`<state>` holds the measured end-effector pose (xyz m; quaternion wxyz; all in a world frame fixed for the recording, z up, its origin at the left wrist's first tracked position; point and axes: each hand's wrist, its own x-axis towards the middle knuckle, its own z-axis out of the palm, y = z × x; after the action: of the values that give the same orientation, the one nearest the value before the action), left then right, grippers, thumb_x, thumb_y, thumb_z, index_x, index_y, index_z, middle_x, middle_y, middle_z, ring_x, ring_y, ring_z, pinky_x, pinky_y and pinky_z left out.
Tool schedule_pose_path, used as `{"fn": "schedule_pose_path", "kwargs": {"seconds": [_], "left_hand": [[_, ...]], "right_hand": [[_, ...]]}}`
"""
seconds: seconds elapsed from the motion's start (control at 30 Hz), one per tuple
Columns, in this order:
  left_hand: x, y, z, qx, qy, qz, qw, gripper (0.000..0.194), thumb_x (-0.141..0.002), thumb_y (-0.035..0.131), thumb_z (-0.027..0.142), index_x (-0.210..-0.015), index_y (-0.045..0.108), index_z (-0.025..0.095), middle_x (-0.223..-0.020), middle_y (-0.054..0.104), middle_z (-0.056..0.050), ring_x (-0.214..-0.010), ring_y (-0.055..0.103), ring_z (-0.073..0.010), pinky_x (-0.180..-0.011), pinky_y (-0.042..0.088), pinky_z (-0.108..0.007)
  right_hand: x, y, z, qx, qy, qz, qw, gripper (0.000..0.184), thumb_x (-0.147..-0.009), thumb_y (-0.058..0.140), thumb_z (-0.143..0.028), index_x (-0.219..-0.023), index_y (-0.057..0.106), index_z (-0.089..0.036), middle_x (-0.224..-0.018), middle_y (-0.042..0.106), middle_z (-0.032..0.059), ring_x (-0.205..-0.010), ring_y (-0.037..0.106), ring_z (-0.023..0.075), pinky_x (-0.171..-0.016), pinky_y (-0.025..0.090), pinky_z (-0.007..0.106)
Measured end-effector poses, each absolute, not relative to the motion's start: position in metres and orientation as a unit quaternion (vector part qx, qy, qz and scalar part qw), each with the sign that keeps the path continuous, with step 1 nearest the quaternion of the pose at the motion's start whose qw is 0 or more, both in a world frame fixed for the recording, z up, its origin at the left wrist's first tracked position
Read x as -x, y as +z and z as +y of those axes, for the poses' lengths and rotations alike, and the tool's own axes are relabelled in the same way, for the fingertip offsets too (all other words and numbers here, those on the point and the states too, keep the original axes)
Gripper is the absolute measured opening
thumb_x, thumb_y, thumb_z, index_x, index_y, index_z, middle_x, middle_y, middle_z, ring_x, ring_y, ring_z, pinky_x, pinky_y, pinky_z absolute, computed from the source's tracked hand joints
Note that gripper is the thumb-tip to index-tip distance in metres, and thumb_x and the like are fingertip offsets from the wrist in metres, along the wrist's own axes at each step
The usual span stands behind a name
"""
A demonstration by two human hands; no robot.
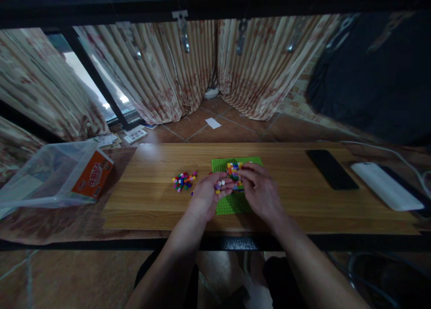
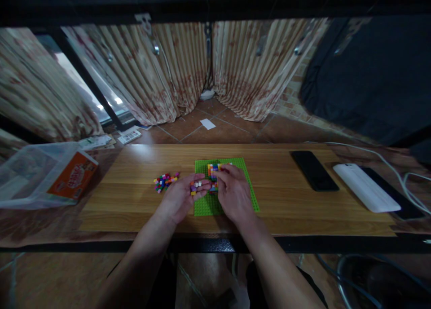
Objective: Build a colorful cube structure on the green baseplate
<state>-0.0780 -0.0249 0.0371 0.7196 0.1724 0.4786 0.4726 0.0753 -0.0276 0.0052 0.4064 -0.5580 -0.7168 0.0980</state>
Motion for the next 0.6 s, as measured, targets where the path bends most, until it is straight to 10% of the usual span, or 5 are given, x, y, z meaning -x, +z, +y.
{"fn": "schedule_pose_path", "kwargs": {"seconds": [0.6], "left_hand": [[0.079, 0.037, -0.027, -0.141, 0.482, 0.427, 0.752, 0.007, -0.082, 0.060, 0.015, -0.081, 0.065, 0.011, -0.075, 0.064, -0.005, -0.063, 0.058, -0.0101, -0.068, 0.052, -0.025]], "right_hand": [[-0.064, 0.015, -0.036, 0.501, 0.145, -0.771, 0.365, 0.018, -0.091, 0.057, -0.027, -0.097, 0.074, -0.028, -0.125, 0.062, 0.0057, -0.119, 0.055, 0.0248, -0.107, 0.043, 0.050]]}}
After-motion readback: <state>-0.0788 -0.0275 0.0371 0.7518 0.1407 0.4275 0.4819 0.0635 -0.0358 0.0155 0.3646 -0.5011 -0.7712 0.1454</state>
